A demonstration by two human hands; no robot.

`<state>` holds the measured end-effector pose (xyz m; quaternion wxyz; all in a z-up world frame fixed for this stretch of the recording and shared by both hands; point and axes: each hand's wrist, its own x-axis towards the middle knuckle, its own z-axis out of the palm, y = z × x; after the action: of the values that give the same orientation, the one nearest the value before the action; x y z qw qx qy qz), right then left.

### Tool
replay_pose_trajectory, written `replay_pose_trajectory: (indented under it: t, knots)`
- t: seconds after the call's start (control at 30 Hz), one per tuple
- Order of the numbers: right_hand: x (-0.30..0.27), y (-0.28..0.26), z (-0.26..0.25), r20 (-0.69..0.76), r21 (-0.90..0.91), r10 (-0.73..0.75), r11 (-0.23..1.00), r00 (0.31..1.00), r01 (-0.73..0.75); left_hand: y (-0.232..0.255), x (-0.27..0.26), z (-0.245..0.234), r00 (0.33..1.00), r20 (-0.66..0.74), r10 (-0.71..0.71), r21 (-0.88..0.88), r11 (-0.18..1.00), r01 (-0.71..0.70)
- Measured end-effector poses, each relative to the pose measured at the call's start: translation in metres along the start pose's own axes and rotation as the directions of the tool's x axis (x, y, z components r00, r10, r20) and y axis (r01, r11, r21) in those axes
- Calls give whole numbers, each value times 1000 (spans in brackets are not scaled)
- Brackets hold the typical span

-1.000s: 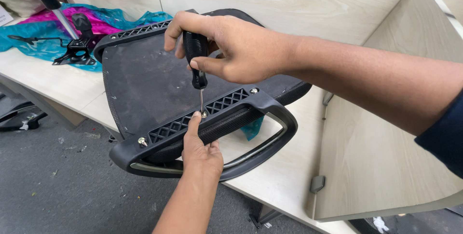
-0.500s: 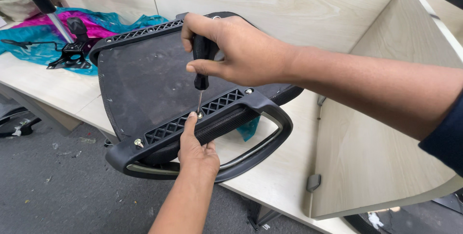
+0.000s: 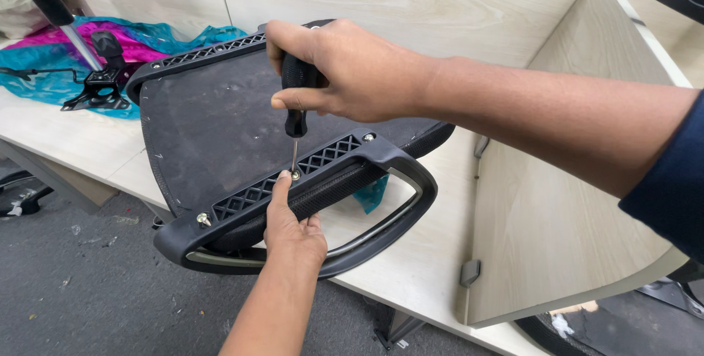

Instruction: The person attaches two black plastic side rails to a black upholstered chair seat using a screwdriver and screws. They align the rails, insert screws, and tighten them to secure the components.

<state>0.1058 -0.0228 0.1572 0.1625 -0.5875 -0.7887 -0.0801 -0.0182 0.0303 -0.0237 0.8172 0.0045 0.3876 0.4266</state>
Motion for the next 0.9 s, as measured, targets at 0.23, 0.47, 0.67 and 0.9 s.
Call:
replay_pose_trajectory:
  t: [0.23,0.47,0.67,0.9]
  knots:
    - [3,-6,-13,79,237,65,968,995,-82,0,3,-1,1000,-13,-2,1,1000,2]
    - [-2,-11,-14,83,-91,265,962,961,-258,1,2,0,1000,-2,-4,26,1000,4]
    - [-2,-6,-8,-65,228,-205,950,977,214,2,-3,0,1000,0,-14,30,999,14]
    - [12,-11,-7,-143,3,-374,926,916,378,2,-3,0,1000,-16,-10,33,999,10]
